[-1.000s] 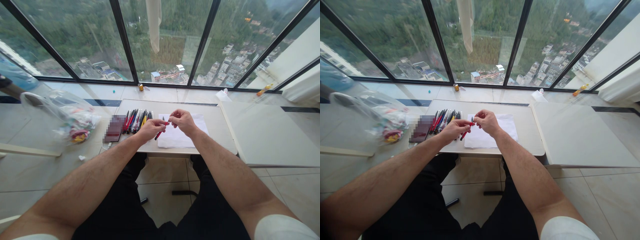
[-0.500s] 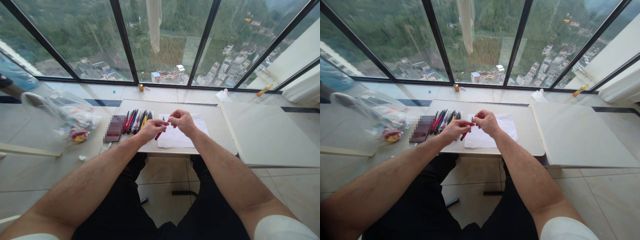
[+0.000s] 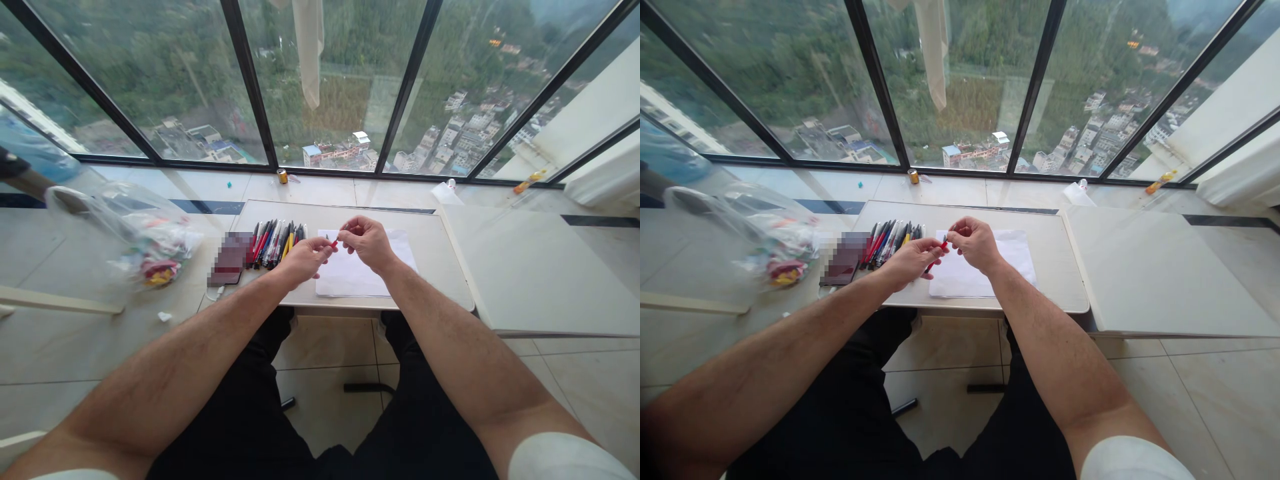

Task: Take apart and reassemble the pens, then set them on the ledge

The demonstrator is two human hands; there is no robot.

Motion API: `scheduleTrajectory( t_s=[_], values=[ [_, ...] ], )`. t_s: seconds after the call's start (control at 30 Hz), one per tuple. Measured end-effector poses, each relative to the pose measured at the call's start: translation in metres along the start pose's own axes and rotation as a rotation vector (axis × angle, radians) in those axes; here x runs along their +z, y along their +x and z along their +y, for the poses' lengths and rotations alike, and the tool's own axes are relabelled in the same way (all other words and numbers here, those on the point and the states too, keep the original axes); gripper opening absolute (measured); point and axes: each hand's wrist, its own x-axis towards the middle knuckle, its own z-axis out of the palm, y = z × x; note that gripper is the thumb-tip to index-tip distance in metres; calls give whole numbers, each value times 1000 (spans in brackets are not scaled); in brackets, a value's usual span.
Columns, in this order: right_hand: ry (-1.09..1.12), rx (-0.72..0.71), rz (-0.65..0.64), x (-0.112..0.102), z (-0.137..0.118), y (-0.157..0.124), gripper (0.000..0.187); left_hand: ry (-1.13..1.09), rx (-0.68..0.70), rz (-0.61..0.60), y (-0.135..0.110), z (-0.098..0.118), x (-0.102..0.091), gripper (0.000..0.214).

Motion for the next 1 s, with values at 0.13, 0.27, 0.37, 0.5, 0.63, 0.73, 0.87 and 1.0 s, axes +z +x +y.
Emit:
scheduleTrajectory(
  t_s=[0.13,0.27,0.37,0.5,0.63,0.73,0.87,1.0],
  values=[
    [-3,-3,15,-2,-1,0,15,-77,-29,-21,0,-1,1,30],
    [-22,7,52,-6,-1,1,14,-137,-28,-53,2,-2,2,34],
    [-17,15,72,-9,-1,2,14,-144,-35,-73,2,-1,1,34],
    [-3,9,75,-9,-1,1,13,-147,-61,-86,0,2,1,33],
    [-3,21,43,-7,-1,1,13,-146,-70,-98,-2,3,1,33],
    [-6,40,33,-6,-2,0,14,-127,-75,-101,-3,3,1,31],
    [-13,46,10,-5,-3,0,15,-127,-37,-80,-2,1,1,31],
    [-25,42,-8,-6,-3,0,15,-147,-31,-74,0,0,1,33]
  ],
)
